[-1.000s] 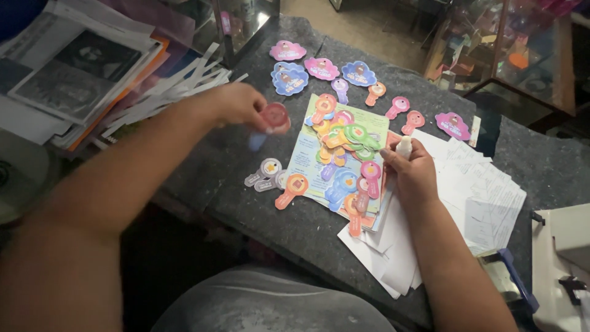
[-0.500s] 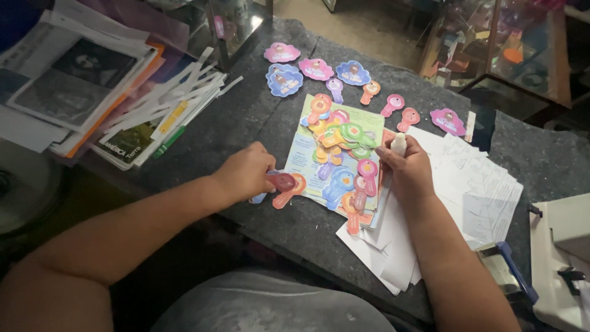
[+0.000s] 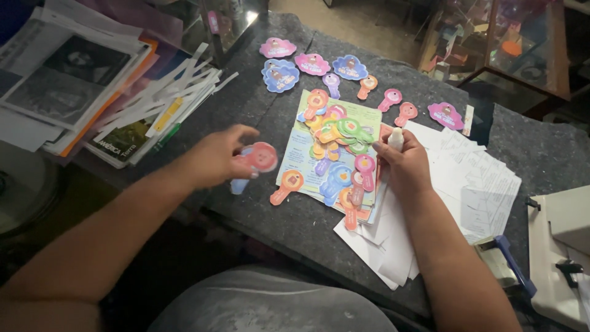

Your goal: Apply glue to paper cutouts and stick them onto a sheet.

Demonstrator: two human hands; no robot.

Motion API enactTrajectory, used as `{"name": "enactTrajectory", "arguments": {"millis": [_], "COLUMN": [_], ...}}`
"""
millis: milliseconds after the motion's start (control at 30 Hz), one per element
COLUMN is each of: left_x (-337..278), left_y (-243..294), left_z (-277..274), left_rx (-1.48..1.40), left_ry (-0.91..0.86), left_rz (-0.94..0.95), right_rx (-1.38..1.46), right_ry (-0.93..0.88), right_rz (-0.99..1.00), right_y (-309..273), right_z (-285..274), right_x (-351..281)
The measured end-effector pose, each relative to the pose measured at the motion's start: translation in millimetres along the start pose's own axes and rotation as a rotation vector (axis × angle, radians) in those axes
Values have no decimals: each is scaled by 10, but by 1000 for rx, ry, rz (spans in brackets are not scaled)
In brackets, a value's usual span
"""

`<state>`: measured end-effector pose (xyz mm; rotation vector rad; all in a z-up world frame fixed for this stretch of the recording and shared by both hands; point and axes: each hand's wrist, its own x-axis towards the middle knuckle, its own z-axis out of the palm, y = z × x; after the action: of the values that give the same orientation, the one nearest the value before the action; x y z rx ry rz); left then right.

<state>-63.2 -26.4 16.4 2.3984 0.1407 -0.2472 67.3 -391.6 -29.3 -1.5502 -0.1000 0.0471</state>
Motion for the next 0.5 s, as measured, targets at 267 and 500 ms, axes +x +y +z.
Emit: {"name": "enactTrajectory", "arguments": {"millis": [267, 500], "left_x": [234, 228], "left_y": [349, 471], "left_z": [585, 510], "left_rx": [339, 470], "left_ry": [-146, -241], "left_rz": [218, 105], "right_rx": [3, 135], "right_ry": [4, 62], "right_rz": [20, 70], "right_y": [63, -152], "right_z": [-40, 72], "right_x": [55, -75]}}
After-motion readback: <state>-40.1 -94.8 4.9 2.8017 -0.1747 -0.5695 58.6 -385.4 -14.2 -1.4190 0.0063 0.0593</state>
